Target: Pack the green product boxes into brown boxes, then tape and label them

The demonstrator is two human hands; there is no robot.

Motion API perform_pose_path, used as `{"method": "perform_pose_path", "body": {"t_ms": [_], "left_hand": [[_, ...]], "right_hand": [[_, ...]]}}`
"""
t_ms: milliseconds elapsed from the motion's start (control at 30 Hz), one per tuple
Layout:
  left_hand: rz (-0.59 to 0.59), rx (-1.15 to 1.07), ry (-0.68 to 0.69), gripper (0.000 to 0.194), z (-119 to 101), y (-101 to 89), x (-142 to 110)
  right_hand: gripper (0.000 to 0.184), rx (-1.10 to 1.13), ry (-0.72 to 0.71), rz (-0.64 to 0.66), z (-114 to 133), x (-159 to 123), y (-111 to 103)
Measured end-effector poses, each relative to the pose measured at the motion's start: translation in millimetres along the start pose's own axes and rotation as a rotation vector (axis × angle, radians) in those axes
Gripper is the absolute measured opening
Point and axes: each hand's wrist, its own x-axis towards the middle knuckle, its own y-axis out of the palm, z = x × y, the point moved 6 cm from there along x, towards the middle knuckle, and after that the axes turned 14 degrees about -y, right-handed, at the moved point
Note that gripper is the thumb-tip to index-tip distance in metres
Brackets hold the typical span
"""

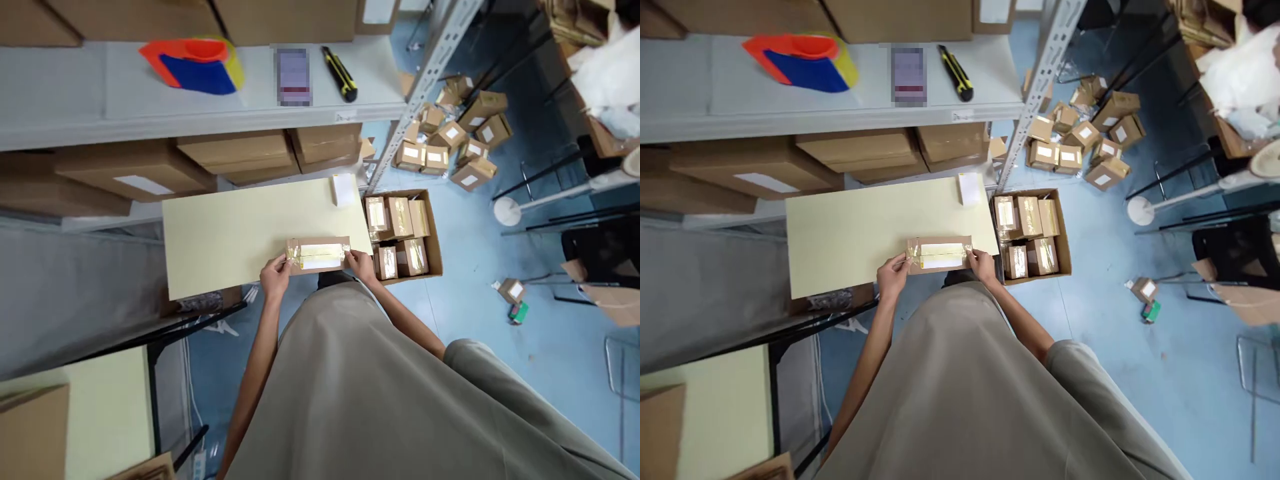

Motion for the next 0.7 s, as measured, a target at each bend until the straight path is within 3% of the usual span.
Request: {"method": "perform_pose_path", "body": {"t_ms": [100, 167, 300, 400, 567, 633, 700], "left_hand": [[0.079, 0.102, 0.155, 0.032, -40.3, 25.8, -18.4], [0.16, 0.176, 0.285, 0.032, -75.5, 55.8, -32.4], [0.378, 0.297, 0.567, 0.035, -146.3, 139.5, -69.0], [0.53, 0.358, 0.736, 0.042, -184.7, 208.1, -100.8], [0.716, 0.437, 0.862, 0.05, -207.7, 304.7, -134.9], [0.787, 0.493, 0.848, 0.055, -200.3, 328.8, -135.8], [0.837, 0.569, 0.778, 0.058, -182.5, 336.4, -126.9]], "right_hand": [[0.07, 0.064, 0.11, -0.119, -28.0, -32.3, -22.3], [0.071, 0.122, 0.18, -0.233, -47.7, -56.4, -42.1], [0.07, 0.268, 0.282, -0.538, -82.7, -109.8, -87.8], [0.073, 0.353, 0.349, -0.733, -104.9, -150.1, -114.0], [0.075, 0.391, 0.438, -0.898, -147.0, -191.5, -126.4], [0.079, 0.395, 0.478, -0.936, -167.4, -196.6, -121.0], [0.081, 0.393, 0.544, -0.926, -185.6, -197.2, -109.4]]}}
